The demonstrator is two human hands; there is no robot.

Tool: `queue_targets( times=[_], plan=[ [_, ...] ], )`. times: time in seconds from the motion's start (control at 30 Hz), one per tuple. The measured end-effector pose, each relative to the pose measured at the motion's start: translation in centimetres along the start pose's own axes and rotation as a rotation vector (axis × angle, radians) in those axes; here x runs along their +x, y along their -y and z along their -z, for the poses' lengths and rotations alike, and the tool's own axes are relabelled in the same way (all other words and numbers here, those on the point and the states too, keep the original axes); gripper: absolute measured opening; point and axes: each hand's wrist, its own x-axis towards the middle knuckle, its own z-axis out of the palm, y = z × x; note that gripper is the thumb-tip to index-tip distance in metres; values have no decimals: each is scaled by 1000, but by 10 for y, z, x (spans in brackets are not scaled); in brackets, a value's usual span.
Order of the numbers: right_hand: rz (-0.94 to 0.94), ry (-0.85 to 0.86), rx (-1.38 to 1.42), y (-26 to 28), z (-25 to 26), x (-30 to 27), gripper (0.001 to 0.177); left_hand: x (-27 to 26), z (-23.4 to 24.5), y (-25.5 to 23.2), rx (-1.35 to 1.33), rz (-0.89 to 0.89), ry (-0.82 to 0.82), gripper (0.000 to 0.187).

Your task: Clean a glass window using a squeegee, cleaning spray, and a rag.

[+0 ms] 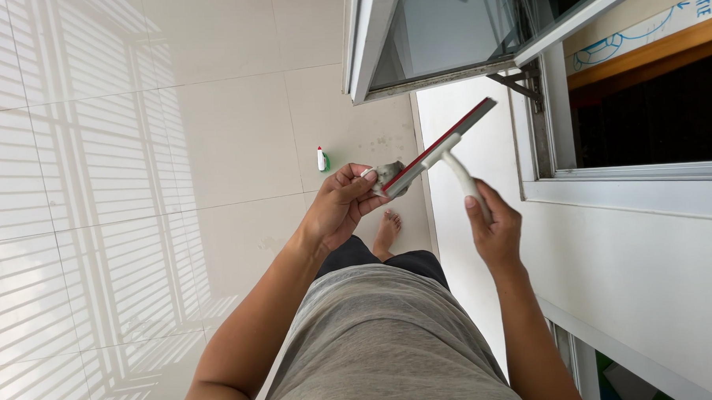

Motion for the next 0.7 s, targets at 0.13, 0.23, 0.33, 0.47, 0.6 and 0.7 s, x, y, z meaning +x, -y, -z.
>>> queue_targets(
  times=[0.13,0.23,0.33,0.47,0.6,0.7],
  plan=[
    [71,-120,-132,-16,18,7,36,-13,17,-5,-27,-53,6,10],
    [-6,-111,47,12,29,7,36,-15,27,-7,-54,-111,-9,10],
    [-79,-10,257,16,14,-3,39,-17,26,-7,-70,-119,-7,10],
    [48,33,165,39,-5,-1,40,-22,13,-7,-90,-98,14,9],
    [150,-24,-34,21,0,5,40,-28,19,-9,-72,-92,10,9],
    [-41,-17,76,26,21,10,42,-31,27,-13,-77,-132,21,8]
  ],
)
